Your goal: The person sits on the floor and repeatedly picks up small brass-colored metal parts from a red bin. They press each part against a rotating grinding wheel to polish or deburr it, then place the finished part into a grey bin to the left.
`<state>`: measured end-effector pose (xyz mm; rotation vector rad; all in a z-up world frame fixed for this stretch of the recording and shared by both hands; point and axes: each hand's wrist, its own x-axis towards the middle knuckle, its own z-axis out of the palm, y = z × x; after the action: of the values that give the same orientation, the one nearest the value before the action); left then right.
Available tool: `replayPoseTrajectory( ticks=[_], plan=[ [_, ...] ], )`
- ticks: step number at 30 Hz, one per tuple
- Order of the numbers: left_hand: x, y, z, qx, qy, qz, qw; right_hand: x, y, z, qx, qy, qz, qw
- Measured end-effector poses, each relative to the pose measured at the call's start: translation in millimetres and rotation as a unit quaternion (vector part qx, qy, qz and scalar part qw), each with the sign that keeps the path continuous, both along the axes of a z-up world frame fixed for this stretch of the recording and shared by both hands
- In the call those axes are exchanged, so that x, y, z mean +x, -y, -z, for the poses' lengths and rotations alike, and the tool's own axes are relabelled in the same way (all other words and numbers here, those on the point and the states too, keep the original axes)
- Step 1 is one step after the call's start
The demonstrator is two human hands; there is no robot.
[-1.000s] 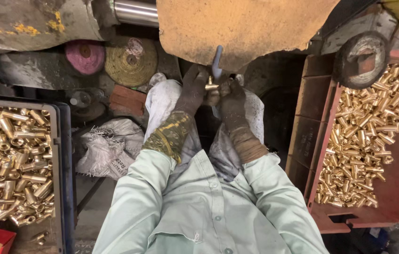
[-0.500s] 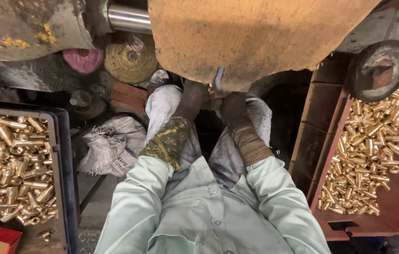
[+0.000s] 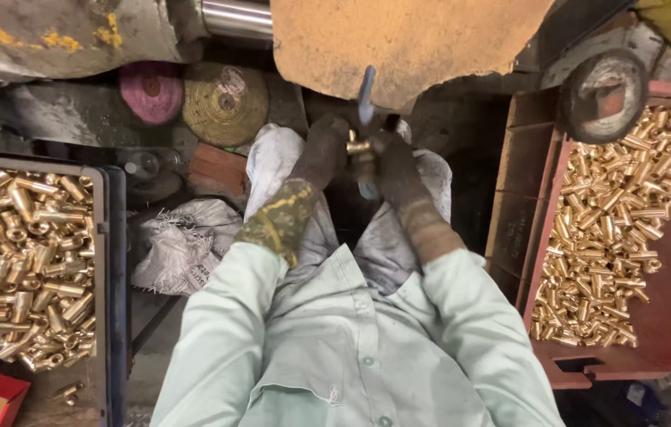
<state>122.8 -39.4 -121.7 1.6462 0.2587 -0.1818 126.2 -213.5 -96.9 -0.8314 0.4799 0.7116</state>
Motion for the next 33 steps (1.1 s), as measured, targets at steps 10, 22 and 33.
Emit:
replayPoseTrajectory(
  ticks=[10,22,33],
  plan=[
    [-47.7,-10.9,-54.9,-0.391,-0.039,-0.018,0.920,-66.2,9.1,-128.3,-0.177,0.192,-0.056,0.964],
    [-2.9,28.1,18.2,-0.418,-0.206,-0.095,0.880,-25.3,2.6,-35.4,-0.324,0.197,-0.081,0.922],
    [-3.4,38.3,39.1,-0.428,-0.228,-0.139,0.863,-14.6,15.1,-19.1,-0.357,0.145,-0.118,0.915]
  ],
)
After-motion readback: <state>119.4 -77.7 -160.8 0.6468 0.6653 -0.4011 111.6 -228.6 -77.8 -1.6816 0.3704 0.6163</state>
